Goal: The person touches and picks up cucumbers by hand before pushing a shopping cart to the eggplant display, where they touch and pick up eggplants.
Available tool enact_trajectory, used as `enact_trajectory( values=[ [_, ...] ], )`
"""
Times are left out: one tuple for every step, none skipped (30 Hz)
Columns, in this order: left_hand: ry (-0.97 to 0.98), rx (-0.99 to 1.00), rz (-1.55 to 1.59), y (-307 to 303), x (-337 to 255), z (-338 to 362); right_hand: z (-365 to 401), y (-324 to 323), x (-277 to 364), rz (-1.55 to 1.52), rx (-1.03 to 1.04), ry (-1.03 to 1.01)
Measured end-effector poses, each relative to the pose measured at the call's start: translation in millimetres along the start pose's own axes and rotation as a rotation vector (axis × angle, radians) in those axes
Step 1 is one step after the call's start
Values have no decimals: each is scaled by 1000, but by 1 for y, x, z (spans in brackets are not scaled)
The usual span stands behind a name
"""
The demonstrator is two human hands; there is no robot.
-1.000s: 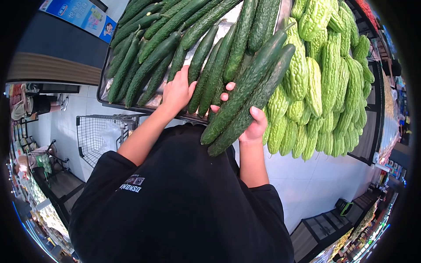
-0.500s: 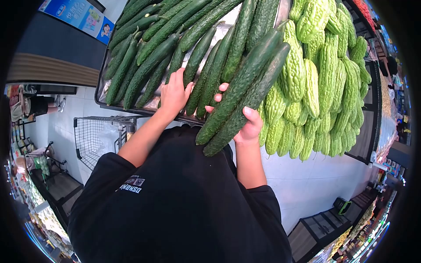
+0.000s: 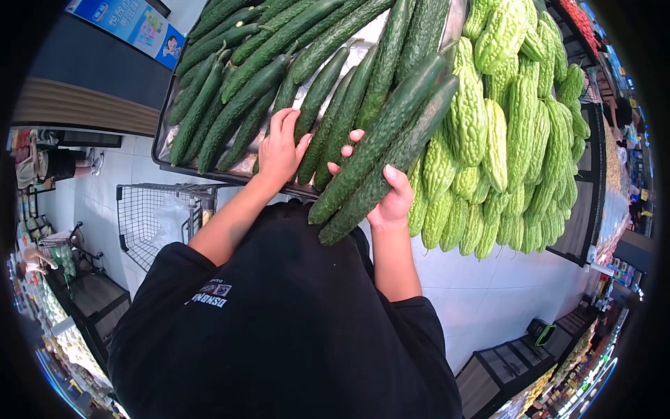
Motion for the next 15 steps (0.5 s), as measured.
enact_trajectory(
  values=[
    [9,-82,60,-13,-5,-3,-1,-1,0,-1,-4,2],
    [20,-166,121,-26,-10,-6,-3,1,1,0,-1,-1],
    [22,-165,122,-38,-20,-11,-4,2,2,56,-24,-17],
    [-83,-58,300,-43,-25,-19,-5,4,2,111,-49,-32],
    [-187,49,475,-51,-34,-25,-9,7,1,146,-42,-36],
    [-299,172,603,-62,-50,-32,-13,9,-2,146,-40,-37],
    [-245,200,651,-64,-63,-34,-17,11,-6,154,-56,-40],
    [-189,227,697,-63,-74,-36,-21,14,-10,163,-72,-43],
    [-142,218,693,-63,-82,-35,-26,24,-16,112,-18,-3],
    [-95,209,689,-62,-87,-35,-27,29,-18,136,-37,-11],
    [-47,244,663,-58,-90,-35,-29,28,-18,180,-69,-58],
    [-46,239,662,-58,-89,-34,-29,26,-16,224,-103,-105],
    [-20,218,624,-60,-90,-32,-29,26,-17,226,-101,-105],
    [7,197,587,-61,-91,-31,-26,22,-18,211,-127,-112],
    [54,172,579,-66,-92,-32,-25,18,-17,196,-152,-120]
  ],
)
Point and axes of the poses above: each hand's wrist, its own z-axis away from the middle knuckle, its own y-axis out of the palm, x = y × z, the point moved 9 cm from there along -z, towards the middle knuckle, and after that the axes turned 1 degree about y, right-handed, at the moved point
